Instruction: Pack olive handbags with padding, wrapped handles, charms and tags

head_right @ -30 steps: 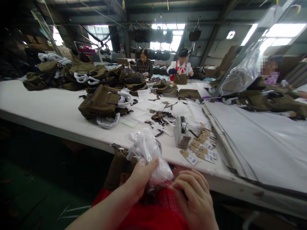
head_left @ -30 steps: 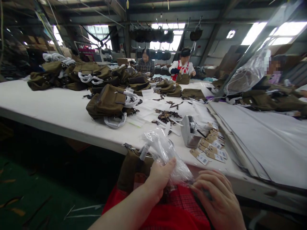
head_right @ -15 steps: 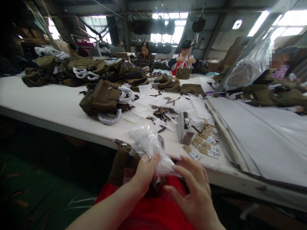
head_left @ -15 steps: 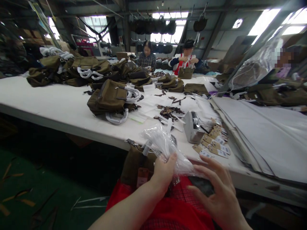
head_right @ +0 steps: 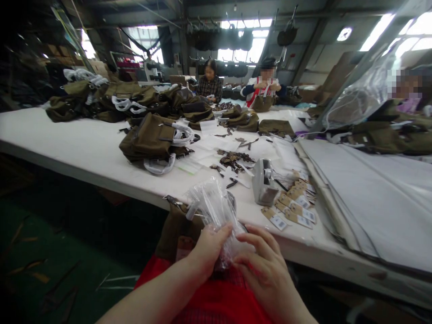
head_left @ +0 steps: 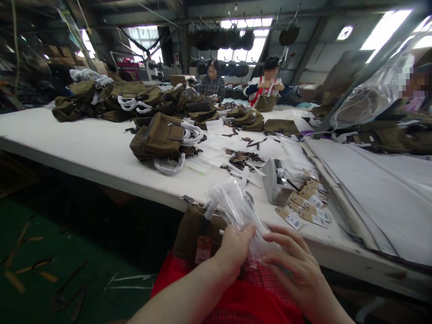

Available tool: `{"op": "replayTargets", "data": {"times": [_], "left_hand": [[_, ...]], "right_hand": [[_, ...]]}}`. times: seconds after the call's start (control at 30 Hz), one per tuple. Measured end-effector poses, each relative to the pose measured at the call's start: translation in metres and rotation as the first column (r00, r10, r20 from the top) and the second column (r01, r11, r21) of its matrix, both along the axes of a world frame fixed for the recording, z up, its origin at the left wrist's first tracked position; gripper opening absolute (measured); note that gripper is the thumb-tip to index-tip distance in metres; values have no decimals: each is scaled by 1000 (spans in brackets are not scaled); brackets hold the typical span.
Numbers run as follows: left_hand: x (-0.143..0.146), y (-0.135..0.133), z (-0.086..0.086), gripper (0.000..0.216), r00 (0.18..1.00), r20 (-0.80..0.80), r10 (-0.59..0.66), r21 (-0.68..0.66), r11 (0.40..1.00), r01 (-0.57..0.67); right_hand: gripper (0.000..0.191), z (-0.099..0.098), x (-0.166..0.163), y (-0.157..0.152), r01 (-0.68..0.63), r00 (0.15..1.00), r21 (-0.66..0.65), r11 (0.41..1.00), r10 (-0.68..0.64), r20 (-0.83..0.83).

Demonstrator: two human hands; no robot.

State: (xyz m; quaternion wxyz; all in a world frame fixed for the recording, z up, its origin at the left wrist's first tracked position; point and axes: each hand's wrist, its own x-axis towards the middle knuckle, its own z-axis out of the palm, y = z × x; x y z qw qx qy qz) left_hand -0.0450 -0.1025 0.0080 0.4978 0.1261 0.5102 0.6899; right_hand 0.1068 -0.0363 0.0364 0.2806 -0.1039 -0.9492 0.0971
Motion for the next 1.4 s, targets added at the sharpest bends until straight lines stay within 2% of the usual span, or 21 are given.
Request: {"op": "replayTargets", "data": {"times": [0.17, 0.27, 0.33, 0.4, 0.5, 0.53, 0.6, 0.77, 0.93, 1.13, 1.27, 1.4], "left_hand": [[6, -1, 3, 41, 996, 83, -43, 8, 999, 43], [7, -1, 6, 45, 981, 188, -52, 10, 999, 51], [8, -2, 9, 48, 974, 220, -51, 35, 998, 45], [10, -4, 12, 48, 994, 114, 7, 28, 1000, -10], [17, -7, 14, 41, 978, -171, 119, -56, 990, -130], [19, -8, 13, 38, 962, -235, 139, -80, 984, -162], [22, -8, 9, 37, 954, -264, 145, -92, 980, -174], [20, -6, 2, 34, 993, -94, 69, 6, 998, -69], [19, -6, 5, 40, 999, 44, 7, 90, 996, -11], [2, 2, 2, 56, 987, 99, 124, -16, 992, -123], [-7, 4, -1, 53, 984, 155, 92, 75, 992, -105], [-7, 2, 1, 48, 956, 284, 71, 95, 990, -101]], "right_hand": [[10, 5, 6, 5, -48, 999, -101, 994, 49, 9], [11, 8, 9, 5, -86, 996, -175, 981, 84, -18], [13, 8, 10, 2, -53, 999, -182, 982, 49, -21], [12, 5, 10, -3, 55, 998, -144, 988, -57, -8], [16, -3, 7, -13, 239, 971, -76, 968, -240, -7], [17, -5, 5, -15, 271, 962, -65, 960, -272, -14], [16, -9, 1, -19, 291, 956, -53, 955, -292, -24], [17, -8, -4, -18, 221, 975, -86, 972, -222, -3], [21, -2, -2, -16, 135, 991, -126, 983, -135, 6], [15, 1, 2, -26, 39, 999, -116, 992, -37, 16], [9, -2, 5, -24, 109, 994, -84, 991, -108, 8], [7, -3, 13, -15, 232, 955, -109, 967, -248, -165]]}}
